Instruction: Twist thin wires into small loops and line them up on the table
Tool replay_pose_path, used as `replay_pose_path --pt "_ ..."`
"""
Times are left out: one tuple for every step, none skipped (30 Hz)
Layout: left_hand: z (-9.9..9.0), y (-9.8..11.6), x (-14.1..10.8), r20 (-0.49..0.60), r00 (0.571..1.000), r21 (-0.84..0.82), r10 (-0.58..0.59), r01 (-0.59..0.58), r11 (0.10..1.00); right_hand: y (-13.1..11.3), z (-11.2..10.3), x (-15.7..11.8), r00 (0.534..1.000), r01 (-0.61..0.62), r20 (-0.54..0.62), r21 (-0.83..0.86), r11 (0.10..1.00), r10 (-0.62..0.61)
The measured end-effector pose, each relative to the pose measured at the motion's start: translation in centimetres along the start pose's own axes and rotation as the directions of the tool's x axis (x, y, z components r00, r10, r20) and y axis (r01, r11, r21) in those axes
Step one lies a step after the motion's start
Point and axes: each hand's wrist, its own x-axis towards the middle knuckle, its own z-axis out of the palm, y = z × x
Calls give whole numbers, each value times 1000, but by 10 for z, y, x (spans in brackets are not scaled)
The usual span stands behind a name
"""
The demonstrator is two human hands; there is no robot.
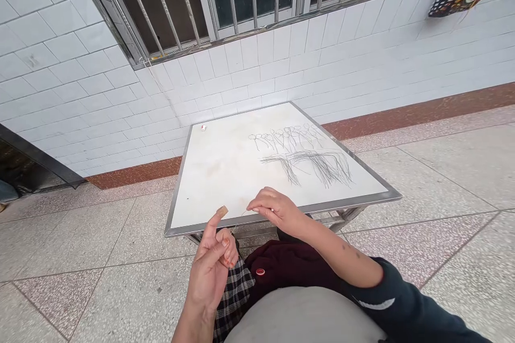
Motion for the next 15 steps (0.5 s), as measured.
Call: replay_pose_path --pt "-2 1 -1 1 1000 -3 -18 18 1000 0 -2 0 1000 23 13 -17 1000 -23" --pt "-4 2 -2 2 999 -6 -34 34 999 0 -4 0 998 48 29 -33 998 -47" --pt "-6 4 -3 2 999 -9 -52 52 999 -1 -6 0 996 72 47 -49 996 -70" --pt "-8 5 -3 3 997 -9 -76 76 997 -1 -9 1 994 96 65 -63 993 -92" --pt "-10 7 -3 5 995 -6 -101 101 995 -2 -10 1 991 114 79 -78 990 -108" --pt "-12 8 -3 9 992 1 -128 128 992 -3 -12 1 989 122 94 -91 988 -114" --pt "-13 10 -2 11 989 13 -149 149 989 -4 -13 2 989 120 104 -104 987 -109" --pt "-13 11 -1 11 987 26 -160 160 987 -5 -14 2 989 111 112 -114 987 -99" --pt "-13 11 0 8 987 38 -159 159 987 -5 -14 2 990 98 116 -119 988 -85" --pt "-13 12 1 2 989 47 -150 150 988 -6 -13 2 991 84 116 -119 989 -70" --pt "-12 12 2 -7 991 53 -136 136 989 -7 -12 2 992 67 110 -116 991 -54" --pt "-12 12 3 -16 992 56 -122 123 991 -8 -10 1 994 51 99 -110 993 -41" --pt "-11 11 4 -24 994 57 -111 112 992 -8 -8 1 996 37 86 -104 994 -28" --pt "-10 11 5 -27 994 57 -105 106 993 -9 -7 1 997 23 76 -99 995 -15" --pt "-10 10 5 -24 994 58 -107 109 992 -9 -5 0 997 10 71 -94 996 -4"
